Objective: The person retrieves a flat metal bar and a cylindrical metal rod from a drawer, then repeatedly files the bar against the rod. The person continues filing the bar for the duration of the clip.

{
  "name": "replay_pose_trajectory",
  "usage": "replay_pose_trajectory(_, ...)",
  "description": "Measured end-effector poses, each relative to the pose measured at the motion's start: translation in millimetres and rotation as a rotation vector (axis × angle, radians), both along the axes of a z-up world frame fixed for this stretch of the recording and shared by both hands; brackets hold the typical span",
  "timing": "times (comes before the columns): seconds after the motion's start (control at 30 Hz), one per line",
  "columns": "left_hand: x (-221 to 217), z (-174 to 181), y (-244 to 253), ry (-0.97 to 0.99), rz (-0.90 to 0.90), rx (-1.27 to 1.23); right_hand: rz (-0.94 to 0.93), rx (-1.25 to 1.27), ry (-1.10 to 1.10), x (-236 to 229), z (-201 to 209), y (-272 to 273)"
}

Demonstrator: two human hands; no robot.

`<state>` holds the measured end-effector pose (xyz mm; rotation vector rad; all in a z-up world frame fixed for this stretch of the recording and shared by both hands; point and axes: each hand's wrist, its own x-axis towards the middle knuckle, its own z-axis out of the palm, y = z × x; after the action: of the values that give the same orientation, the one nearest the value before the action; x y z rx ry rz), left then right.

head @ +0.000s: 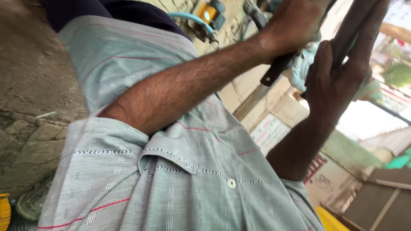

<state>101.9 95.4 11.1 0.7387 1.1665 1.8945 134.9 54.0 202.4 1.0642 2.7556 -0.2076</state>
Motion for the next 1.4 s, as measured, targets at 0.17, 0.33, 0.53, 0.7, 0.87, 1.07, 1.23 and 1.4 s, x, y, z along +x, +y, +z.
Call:
replay_pose_trajectory(0.17,-8,10,-7,-0.161,0.377,0.136,-0.150,-0.107,0.306,3,0,-4)
replay_pose_trajectory(0.33,-20,16,-17,-0.739,-0.284,-0.030,-0.085,0.028,0.180,6,5,-16)
replay_pose_trajectory(0.53,-39,17,-34,-0.863,-0.345,0.050,-0.030,-0.009,0.168,5,4,-15)
replay_pose_trajectory(0.7,-40,12,-46,-0.838,-0.283,0.102,0.031,0.160,0.114,-3,-10,-7)
replay_pose_trajectory(0.87,-27,-1,-45,-0.744,-0.183,0.147,0.011,0.210,0.043,2,-35,-3)
replay_pose_trajectory(1.07,-12,-12,-31,-0.483,-0.097,0.018,-0.047,-0.027,0.082,-2,-17,-7)
replay_pose_trajectory(1.23,-16,-16,-40,-0.701,-0.024,0.176,-0.161,0.037,0.062,-9,-43,-12)
replay_pose_trajectory(1.4,-38,-12,-57,-0.708,-0.183,0.025,-0.018,-0.002,0.090,1,-35,-21)
